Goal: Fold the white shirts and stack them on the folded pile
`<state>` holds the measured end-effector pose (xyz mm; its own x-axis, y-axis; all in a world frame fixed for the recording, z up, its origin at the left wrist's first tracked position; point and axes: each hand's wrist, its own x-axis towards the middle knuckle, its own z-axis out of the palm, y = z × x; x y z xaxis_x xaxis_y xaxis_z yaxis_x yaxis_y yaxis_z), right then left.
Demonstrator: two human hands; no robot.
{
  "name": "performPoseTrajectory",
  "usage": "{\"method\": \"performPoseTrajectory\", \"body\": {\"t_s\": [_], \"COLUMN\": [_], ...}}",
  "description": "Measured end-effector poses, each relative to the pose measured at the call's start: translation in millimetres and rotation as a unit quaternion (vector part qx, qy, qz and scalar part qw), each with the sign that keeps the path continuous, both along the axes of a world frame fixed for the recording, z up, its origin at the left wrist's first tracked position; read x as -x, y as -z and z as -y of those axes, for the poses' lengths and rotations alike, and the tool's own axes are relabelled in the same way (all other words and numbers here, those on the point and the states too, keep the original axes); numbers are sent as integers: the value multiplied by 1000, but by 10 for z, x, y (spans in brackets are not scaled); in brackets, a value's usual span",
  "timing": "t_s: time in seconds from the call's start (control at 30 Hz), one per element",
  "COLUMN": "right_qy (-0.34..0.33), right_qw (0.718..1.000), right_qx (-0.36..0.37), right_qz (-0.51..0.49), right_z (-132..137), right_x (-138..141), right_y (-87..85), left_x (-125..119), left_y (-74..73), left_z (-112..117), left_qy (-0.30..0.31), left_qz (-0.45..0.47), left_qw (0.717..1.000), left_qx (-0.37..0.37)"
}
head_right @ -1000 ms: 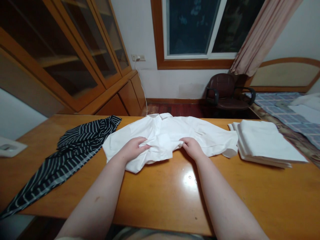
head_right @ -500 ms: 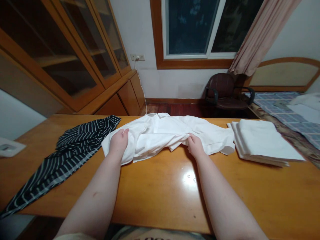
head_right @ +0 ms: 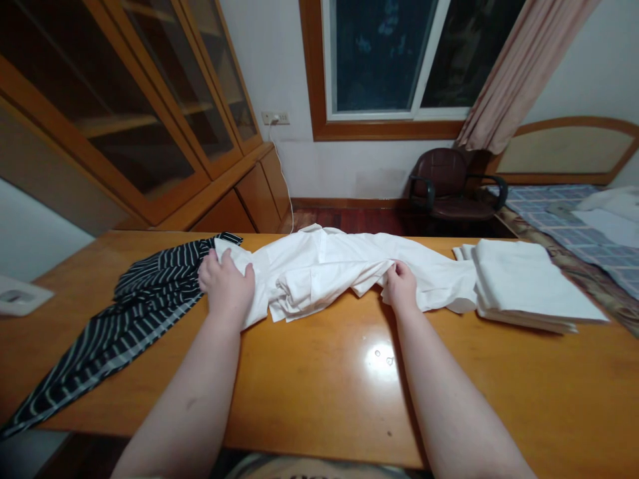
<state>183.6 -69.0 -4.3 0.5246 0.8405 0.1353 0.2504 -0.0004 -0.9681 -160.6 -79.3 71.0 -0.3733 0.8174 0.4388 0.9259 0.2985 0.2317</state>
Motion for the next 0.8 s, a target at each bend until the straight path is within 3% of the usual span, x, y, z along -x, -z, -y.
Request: {"method": "performPoseTrajectory", "body": {"t_s": [0.07, 0.13, 0.27, 0.53, 0.67, 0.8], "right_qy": [35, 89, 133, -64, -170, -243], "right_qw": [999, 994, 987, 996, 985, 967], "right_qx": [-22, -30, -40, -15, 14, 46], "right_qz": [20, 52, 84, -52, -20, 65], "right_z": [-11, 3, 76, 62, 42, 63], "right_x": [-2, -3, 31, 102, 90, 98], "right_y": [-6, -30, -83, 47, 132, 91], "left_x": [-241, -437, -635, -546, -523, -496], "left_y": [-86, -103, 1, 182, 376, 537], "left_z": [155, 275, 326, 177, 134, 42], "left_qy": [106, 182, 179, 117, 135, 181], "left_qz": [3, 23, 8, 10, -24, 1], "left_qw": [994, 972, 943, 949, 960, 959], "left_qx": [41, 148, 280, 293, 244, 218]}}
